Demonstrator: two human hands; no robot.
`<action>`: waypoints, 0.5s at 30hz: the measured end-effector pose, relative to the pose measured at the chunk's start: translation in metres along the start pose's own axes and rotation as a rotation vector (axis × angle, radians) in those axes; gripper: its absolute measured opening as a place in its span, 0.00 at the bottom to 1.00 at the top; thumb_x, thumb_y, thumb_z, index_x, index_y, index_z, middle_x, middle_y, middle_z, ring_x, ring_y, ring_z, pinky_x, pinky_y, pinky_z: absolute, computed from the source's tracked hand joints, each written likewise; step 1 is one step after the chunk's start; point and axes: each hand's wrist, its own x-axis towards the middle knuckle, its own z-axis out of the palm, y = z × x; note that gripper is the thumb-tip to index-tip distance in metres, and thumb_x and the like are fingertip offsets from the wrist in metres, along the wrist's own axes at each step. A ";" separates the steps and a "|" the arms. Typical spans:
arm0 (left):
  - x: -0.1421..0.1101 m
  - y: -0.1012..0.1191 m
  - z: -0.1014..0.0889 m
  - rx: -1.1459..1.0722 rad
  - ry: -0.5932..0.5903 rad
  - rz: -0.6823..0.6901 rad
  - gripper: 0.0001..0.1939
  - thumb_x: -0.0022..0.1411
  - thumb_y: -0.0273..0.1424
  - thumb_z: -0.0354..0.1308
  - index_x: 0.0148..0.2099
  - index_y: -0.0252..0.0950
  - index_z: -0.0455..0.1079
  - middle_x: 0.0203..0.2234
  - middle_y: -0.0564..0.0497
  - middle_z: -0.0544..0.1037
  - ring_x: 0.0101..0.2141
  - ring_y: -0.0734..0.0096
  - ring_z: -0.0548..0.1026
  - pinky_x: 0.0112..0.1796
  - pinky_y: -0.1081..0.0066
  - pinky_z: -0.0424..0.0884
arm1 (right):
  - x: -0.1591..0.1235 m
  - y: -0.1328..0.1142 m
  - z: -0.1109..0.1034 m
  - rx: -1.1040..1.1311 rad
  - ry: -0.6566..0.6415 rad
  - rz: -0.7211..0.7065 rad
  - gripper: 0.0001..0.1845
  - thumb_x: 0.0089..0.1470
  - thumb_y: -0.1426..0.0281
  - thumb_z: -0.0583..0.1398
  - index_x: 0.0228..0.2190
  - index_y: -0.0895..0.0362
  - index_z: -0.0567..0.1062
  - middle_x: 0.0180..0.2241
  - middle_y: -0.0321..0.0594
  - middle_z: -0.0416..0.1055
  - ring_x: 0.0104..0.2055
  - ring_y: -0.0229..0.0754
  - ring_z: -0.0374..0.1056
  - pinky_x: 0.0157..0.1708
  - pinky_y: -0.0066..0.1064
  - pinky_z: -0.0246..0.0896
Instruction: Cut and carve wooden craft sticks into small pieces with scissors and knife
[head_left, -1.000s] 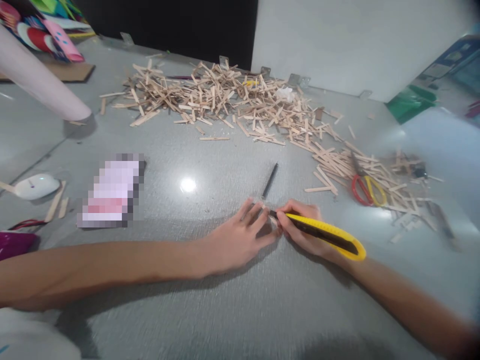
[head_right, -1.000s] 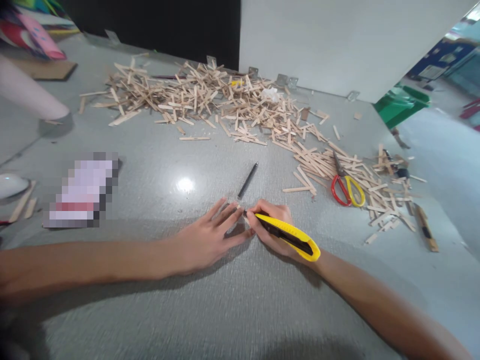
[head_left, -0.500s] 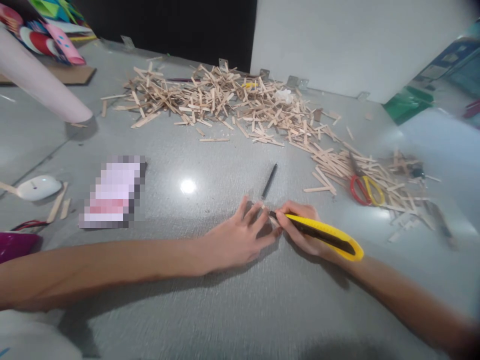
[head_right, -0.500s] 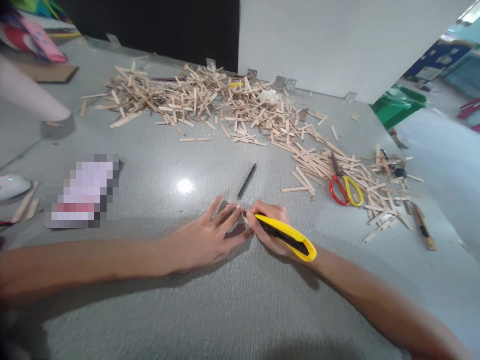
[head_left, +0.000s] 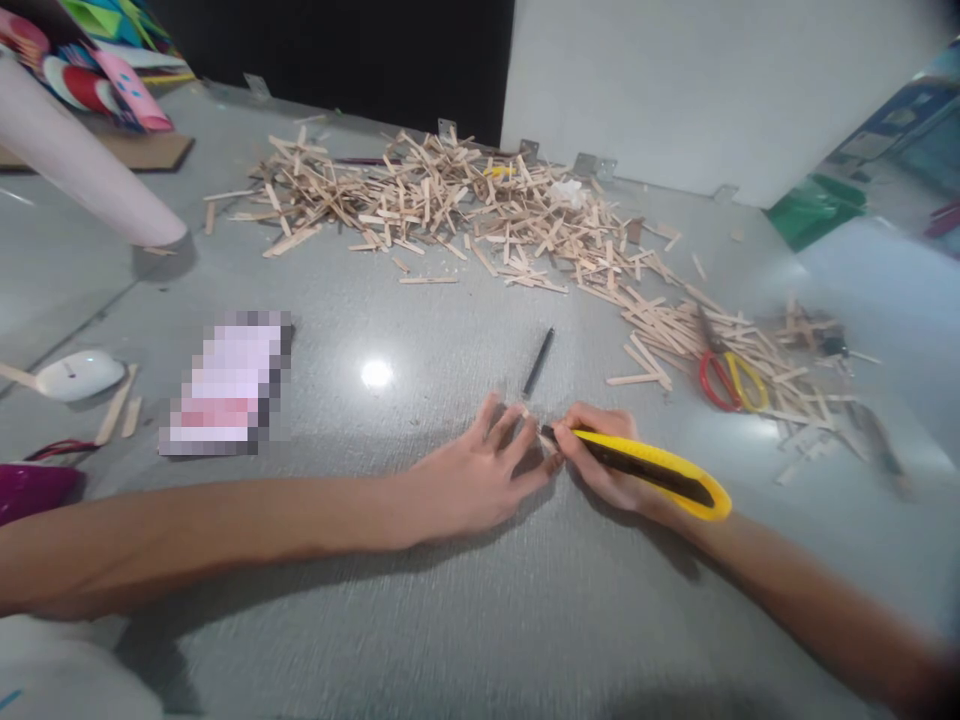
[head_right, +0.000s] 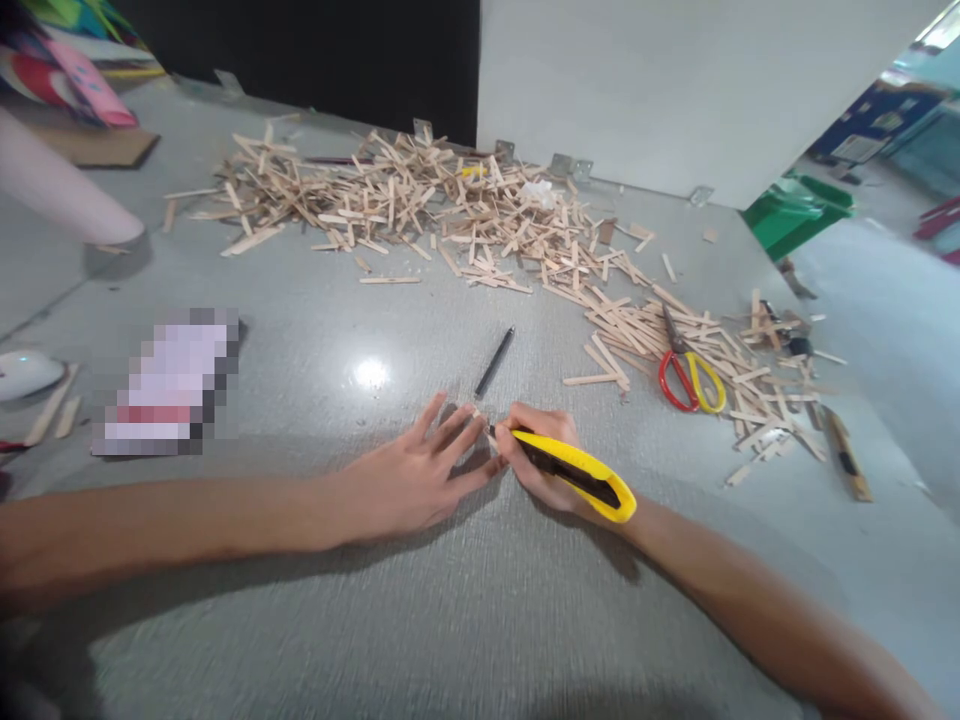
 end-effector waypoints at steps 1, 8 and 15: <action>0.000 0.000 0.000 0.018 0.008 0.016 0.39 0.72 0.38 0.64 0.77 0.29 0.58 0.65 0.24 0.73 0.66 0.29 0.71 0.66 0.29 0.61 | 0.000 -0.001 0.000 0.000 0.008 0.009 0.21 0.74 0.62 0.58 0.26 0.52 0.68 0.22 0.32 0.66 0.23 0.36 0.61 0.25 0.31 0.55; 0.001 -0.002 0.000 0.037 0.061 0.065 0.36 0.71 0.37 0.64 0.74 0.25 0.62 0.60 0.26 0.79 0.66 0.36 0.74 0.70 0.38 0.60 | -0.001 -0.001 0.002 -0.013 0.052 0.031 0.19 0.73 0.62 0.60 0.28 0.52 0.71 0.22 0.31 0.68 0.23 0.36 0.62 0.25 0.30 0.56; 0.002 -0.001 -0.001 0.028 0.061 0.060 0.38 0.70 0.39 0.66 0.74 0.26 0.63 0.62 0.27 0.78 0.67 0.36 0.73 0.71 0.39 0.59 | 0.002 -0.001 0.003 -0.017 0.040 0.035 0.18 0.73 0.61 0.59 0.29 0.53 0.73 0.23 0.32 0.69 0.23 0.36 0.64 0.26 0.30 0.58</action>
